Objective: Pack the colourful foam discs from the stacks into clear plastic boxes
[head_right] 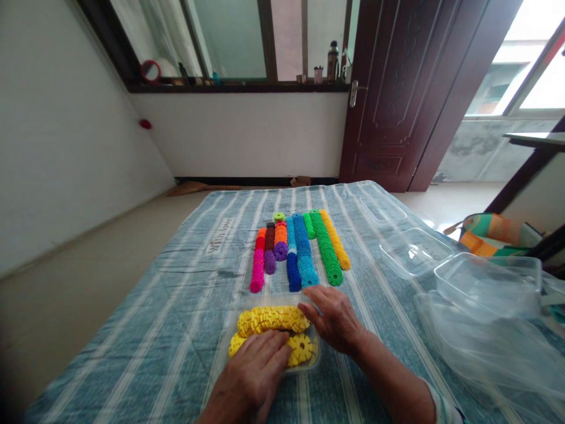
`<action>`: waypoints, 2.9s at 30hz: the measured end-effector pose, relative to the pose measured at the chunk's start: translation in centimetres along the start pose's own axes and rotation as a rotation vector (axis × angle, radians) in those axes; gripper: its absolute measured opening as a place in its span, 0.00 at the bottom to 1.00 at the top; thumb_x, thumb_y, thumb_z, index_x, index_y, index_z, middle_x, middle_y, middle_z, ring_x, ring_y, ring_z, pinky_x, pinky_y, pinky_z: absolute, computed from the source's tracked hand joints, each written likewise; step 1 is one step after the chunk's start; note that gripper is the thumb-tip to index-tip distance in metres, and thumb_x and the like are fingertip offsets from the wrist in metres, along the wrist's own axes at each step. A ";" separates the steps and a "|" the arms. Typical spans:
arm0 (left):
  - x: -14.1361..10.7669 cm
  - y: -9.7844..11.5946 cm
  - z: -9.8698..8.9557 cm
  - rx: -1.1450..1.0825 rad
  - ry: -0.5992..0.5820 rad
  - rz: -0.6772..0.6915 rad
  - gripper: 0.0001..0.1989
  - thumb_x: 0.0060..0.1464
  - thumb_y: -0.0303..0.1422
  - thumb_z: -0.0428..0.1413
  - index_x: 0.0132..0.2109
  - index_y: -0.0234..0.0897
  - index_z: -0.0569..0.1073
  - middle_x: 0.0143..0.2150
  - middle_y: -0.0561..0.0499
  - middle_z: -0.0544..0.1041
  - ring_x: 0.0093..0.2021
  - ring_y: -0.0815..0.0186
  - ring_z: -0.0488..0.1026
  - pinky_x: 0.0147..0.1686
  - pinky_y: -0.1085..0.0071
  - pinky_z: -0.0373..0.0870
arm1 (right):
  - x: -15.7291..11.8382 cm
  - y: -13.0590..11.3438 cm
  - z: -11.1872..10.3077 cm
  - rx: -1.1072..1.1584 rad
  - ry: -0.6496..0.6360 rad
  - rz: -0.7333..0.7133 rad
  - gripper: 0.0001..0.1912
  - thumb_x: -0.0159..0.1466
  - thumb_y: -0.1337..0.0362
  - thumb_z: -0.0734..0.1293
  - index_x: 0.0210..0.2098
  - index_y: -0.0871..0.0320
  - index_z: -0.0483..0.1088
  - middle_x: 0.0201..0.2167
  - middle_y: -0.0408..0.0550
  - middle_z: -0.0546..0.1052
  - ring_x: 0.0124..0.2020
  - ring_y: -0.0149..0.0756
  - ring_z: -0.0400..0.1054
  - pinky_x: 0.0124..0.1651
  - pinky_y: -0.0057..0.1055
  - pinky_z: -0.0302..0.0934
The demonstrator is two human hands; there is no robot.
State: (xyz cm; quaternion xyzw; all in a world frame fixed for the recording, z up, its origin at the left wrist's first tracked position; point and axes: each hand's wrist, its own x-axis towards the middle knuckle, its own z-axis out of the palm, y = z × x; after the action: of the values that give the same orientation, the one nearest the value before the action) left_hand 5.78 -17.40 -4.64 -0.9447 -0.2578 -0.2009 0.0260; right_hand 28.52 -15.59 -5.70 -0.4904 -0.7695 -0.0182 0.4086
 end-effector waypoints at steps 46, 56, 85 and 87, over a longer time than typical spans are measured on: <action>0.5 0.1 -0.6 -0.025 -0.035 0.000 0.16 0.57 0.23 0.50 0.52 0.36 0.70 0.51 0.44 0.77 0.50 0.55 0.74 0.49 0.54 0.74 | 0.0 -0.2 0.0 0.052 -0.033 0.059 0.12 0.69 0.60 0.59 0.44 0.59 0.71 0.35 0.52 0.79 0.36 0.38 0.74 0.39 0.33 0.68; 0.3 0.0 -0.3 -0.023 -0.039 -0.002 0.16 0.57 0.23 0.50 0.52 0.35 0.70 0.51 0.44 0.77 0.50 0.54 0.74 0.48 0.53 0.74 | 0.1 -0.3 0.1 0.048 -0.022 0.064 0.13 0.70 0.60 0.58 0.43 0.59 0.71 0.34 0.51 0.79 0.35 0.38 0.74 0.39 0.33 0.68; 0.9 0.2 -0.9 -0.038 0.001 0.001 0.16 0.55 0.22 0.50 0.50 0.36 0.71 0.49 0.44 0.78 0.47 0.56 0.75 0.47 0.55 0.75 | 0.0 -0.2 0.1 0.036 -0.026 0.062 0.13 0.69 0.60 0.58 0.43 0.58 0.71 0.35 0.51 0.79 0.35 0.38 0.74 0.39 0.32 0.68; 0.9 0.3 -1.0 -0.039 0.012 -0.002 0.16 0.55 0.22 0.49 0.49 0.36 0.71 0.48 0.44 0.78 0.47 0.57 0.75 0.47 0.56 0.75 | 0.0 -0.2 0.1 0.040 -0.018 0.059 0.12 0.69 0.60 0.59 0.43 0.58 0.72 0.35 0.51 0.79 0.35 0.37 0.74 0.39 0.31 0.68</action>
State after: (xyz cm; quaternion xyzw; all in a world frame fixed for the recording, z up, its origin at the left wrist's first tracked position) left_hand 6.25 -17.37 -3.35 -0.9436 -0.2544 -0.2117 0.0089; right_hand 28.28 -15.65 -5.68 -0.5049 -0.7585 0.0138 0.4117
